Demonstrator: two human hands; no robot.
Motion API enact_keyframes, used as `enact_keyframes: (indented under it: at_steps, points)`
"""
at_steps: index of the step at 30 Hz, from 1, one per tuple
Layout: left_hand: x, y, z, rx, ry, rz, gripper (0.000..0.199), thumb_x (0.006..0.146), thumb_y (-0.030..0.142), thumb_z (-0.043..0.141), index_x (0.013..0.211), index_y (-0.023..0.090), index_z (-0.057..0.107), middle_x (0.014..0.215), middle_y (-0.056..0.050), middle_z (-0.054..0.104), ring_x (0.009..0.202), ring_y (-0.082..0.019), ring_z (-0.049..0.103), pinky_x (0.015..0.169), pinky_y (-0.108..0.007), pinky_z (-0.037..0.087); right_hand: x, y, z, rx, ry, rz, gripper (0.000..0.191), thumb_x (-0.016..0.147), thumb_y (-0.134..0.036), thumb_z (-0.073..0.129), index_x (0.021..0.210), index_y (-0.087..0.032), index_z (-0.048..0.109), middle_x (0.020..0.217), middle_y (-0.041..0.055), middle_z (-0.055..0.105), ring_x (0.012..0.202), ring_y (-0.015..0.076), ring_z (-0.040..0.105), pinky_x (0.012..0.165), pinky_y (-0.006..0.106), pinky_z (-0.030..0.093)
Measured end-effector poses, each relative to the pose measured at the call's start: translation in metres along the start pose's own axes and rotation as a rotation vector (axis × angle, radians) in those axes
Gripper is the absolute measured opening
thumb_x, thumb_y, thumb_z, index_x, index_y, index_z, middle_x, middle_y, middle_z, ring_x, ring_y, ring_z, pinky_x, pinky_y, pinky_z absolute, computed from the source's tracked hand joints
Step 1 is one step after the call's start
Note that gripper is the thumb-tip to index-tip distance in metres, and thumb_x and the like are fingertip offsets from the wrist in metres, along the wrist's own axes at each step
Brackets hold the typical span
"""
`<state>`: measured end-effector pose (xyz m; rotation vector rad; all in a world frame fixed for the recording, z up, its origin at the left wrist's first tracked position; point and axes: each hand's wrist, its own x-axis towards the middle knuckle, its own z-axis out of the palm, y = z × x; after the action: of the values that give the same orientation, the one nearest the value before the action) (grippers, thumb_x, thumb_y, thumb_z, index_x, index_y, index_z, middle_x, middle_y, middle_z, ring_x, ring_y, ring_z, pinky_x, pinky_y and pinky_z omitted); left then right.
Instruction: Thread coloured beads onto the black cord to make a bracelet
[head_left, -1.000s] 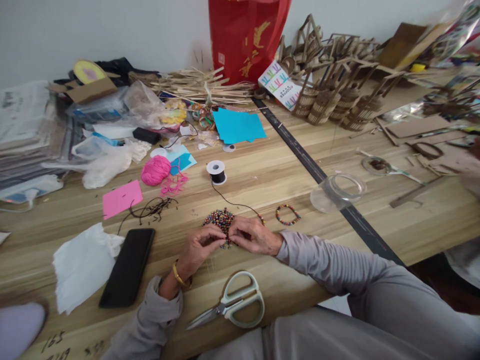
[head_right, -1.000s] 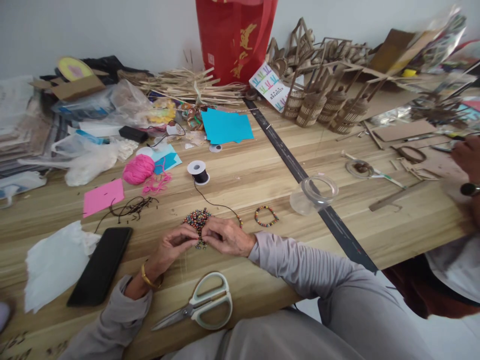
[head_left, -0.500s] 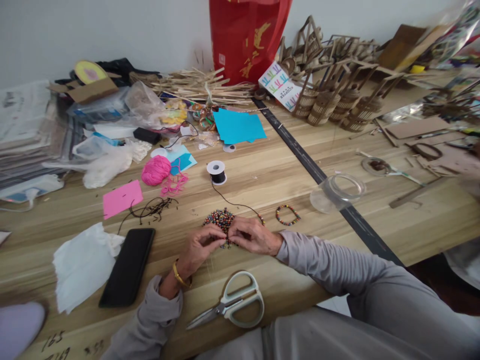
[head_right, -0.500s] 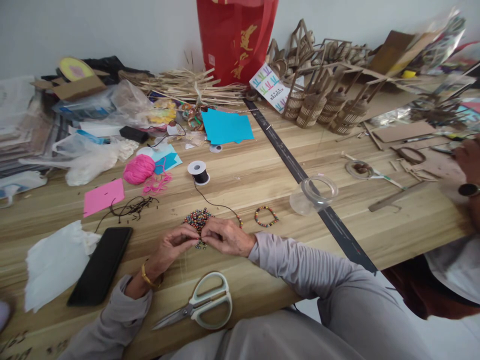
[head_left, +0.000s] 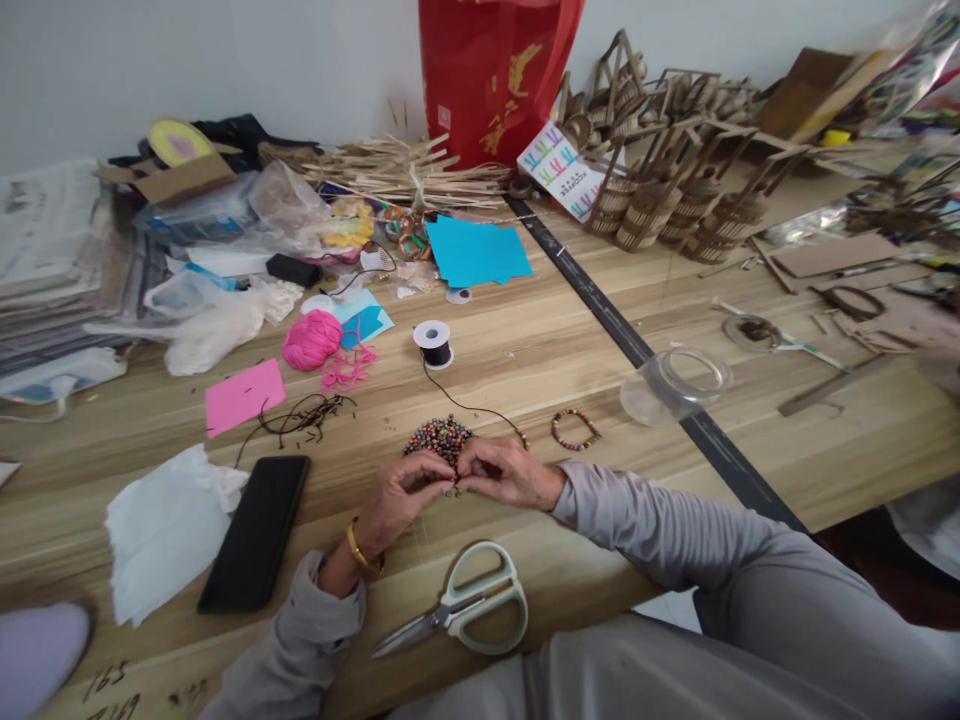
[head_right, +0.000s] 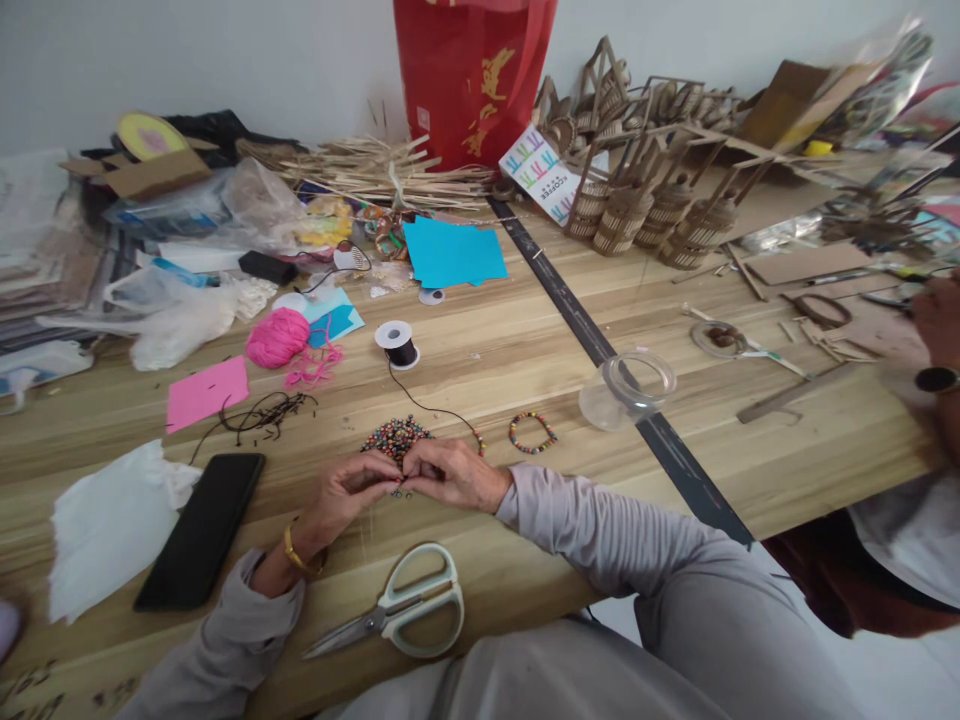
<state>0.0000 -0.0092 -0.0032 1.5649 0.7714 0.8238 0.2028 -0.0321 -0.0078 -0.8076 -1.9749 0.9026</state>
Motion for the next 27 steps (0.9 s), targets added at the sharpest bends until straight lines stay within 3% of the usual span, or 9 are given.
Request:
enact_keyframes:
  at_steps: [5, 15, 21, 27]
  points:
    - [-0.0018, -0.0001, -0.0002, -0.02, 0.007, -0.059, 0.018, 0.071, 0.029, 0.076, 0.071, 0.013, 0.069, 0.073, -0.006, 0.069, 0.07, -0.015, 0.064, 0.066, -0.024, 0.052, 0.0011, -0.0005, -0.0008, -0.024, -0.035, -0.025, 0.023, 0.092, -0.035, 0.055, 0.087, -0.013, 0.056, 0.07, 0.0006, 0.053, 0.058, 0.0087, 0.045, 0.055, 0.019, 0.038]
    - [-0.0005, 0.0058, -0.0019, 0.048, -0.034, 0.017, 0.017, 0.078, 0.03, 0.07, 0.071, 0.014, 0.069, 0.074, -0.006, 0.067, 0.07, -0.015, 0.062, 0.066, -0.025, 0.049, 0.0013, -0.0018, -0.0026, -0.092, -0.081, -0.131, 0.006, 0.088, -0.022, 0.052, 0.086, -0.016, 0.051, 0.08, 0.0049, 0.054, 0.067, 0.0128, 0.049, 0.061, 0.024, 0.042]
    - [-0.0005, 0.0074, -0.002, 0.062, -0.042, 0.005, 0.018, 0.079, 0.029, 0.069, 0.07, 0.014, 0.067, 0.073, -0.005, 0.066, 0.07, -0.015, 0.061, 0.066, -0.024, 0.048, 0.0004, -0.0028, -0.0065, -0.062, -0.018, -0.068, 0.022, 0.091, -0.025, 0.045, 0.071, -0.018, 0.044, 0.074, 0.0048, 0.052, 0.068, 0.0139, 0.049, 0.061, 0.025, 0.042]
    - [-0.0012, 0.0067, -0.0021, 0.051, -0.017, 0.011, 0.017, 0.078, 0.03, 0.07, 0.072, 0.014, 0.068, 0.074, -0.006, 0.066, 0.071, -0.015, 0.061, 0.066, -0.025, 0.049, 0.0007, -0.0041, -0.0053, -0.021, -0.037, -0.01, 0.018, 0.093, -0.03, 0.051, 0.086, -0.014, 0.054, 0.072, 0.0018, 0.054, 0.06, 0.0096, 0.047, 0.057, 0.021, 0.04]
